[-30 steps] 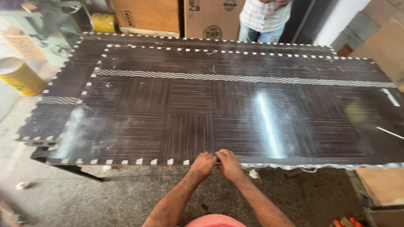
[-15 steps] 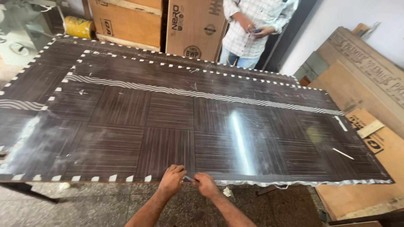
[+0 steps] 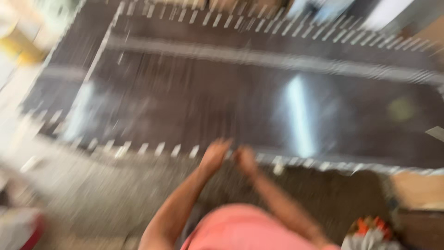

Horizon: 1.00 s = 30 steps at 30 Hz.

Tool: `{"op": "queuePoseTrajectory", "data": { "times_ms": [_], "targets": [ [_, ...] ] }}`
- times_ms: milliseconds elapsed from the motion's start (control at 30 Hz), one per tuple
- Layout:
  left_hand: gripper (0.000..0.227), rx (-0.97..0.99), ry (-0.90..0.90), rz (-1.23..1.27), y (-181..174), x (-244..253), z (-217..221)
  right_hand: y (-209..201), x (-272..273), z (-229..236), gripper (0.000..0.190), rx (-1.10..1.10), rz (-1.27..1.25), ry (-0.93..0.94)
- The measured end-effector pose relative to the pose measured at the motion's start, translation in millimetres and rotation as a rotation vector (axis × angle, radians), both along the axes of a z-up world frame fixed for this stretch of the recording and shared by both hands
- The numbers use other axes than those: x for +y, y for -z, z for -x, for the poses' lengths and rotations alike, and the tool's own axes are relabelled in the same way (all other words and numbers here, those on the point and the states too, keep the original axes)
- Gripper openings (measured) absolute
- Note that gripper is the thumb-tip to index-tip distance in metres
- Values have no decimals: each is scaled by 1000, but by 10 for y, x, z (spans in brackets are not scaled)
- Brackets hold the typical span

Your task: The person applies small pieces of white tape along the edges of a large dark patterned board. They use a wooden stick to smooth the tape and wipe the surface with a cloth. The person then peels off a protective plastic film from the board.

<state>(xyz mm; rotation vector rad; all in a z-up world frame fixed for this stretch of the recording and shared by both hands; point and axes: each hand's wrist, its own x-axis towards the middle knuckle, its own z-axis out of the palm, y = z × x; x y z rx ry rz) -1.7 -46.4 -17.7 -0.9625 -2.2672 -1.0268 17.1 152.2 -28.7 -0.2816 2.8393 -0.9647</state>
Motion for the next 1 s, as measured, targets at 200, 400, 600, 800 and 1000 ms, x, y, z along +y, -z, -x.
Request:
{"op": "queuePoseTrajectory", "data": {
  "times_ms": [200, 400, 600, 800, 1000],
  "targets": [
    [19, -271, 3, 203, -27, -142, 97, -88, 125, -187, 22, 373, 107, -143],
    [9, -337, -80, 301, -202, -119, -108, -610, -116, -269, 34, 529, 3, -147],
    [32, -393, -127, 186, -272, -231, -255, -423, -355, -66, 28, 388, -114, -207],
    [30, -274, -331, 2, -18, -758, -11, -160, -303, 0, 18, 246, 45, -200],
    [44, -141, -216, 87, 276, -1003, -12, -91, -409, -40, 41, 477, -23, -117]
  ]
}}
